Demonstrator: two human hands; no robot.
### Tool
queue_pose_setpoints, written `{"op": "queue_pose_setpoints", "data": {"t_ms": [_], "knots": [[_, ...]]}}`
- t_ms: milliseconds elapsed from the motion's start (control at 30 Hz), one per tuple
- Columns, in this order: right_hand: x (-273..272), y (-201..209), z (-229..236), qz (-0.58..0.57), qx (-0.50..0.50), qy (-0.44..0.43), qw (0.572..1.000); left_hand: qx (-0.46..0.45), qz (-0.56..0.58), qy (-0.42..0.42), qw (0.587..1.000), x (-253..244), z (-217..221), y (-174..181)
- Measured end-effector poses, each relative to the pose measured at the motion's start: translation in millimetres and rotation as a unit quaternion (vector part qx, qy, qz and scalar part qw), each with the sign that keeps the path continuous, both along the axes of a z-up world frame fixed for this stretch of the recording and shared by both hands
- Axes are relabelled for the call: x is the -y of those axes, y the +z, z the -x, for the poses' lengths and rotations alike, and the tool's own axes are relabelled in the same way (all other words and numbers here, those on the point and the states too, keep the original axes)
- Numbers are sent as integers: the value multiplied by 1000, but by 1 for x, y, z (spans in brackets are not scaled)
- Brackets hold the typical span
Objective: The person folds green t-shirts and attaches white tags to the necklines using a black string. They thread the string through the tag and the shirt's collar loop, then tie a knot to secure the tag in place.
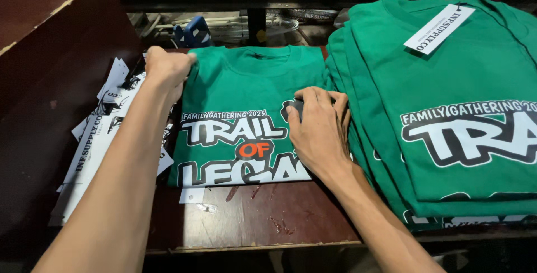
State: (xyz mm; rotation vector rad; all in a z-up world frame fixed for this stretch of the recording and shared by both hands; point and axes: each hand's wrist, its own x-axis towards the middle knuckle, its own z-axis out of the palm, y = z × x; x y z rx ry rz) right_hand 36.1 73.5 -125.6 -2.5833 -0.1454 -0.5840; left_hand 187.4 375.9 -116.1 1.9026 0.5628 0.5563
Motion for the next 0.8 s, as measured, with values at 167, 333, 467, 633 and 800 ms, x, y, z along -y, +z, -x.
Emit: {"op": "queue_pose_setpoints", "data": {"t_ms": [167,333,467,633,800], "knots": [[0,0,1,0,5,1,1000,3,96,-20,995,11,12,10],[2,0,2,3,5,8,1000,-32,-13,-7,999,-11,-29,-17],[0,0,3,16,14,5,1000,-87,-177,-61,978,21,27,32],[-11,17,26,50,76,67,994,-80,-274,-35,958,22,23,37],[-18,37,48,52,-103,146,983,-50,-164,0,985,-2,1,9]]}}
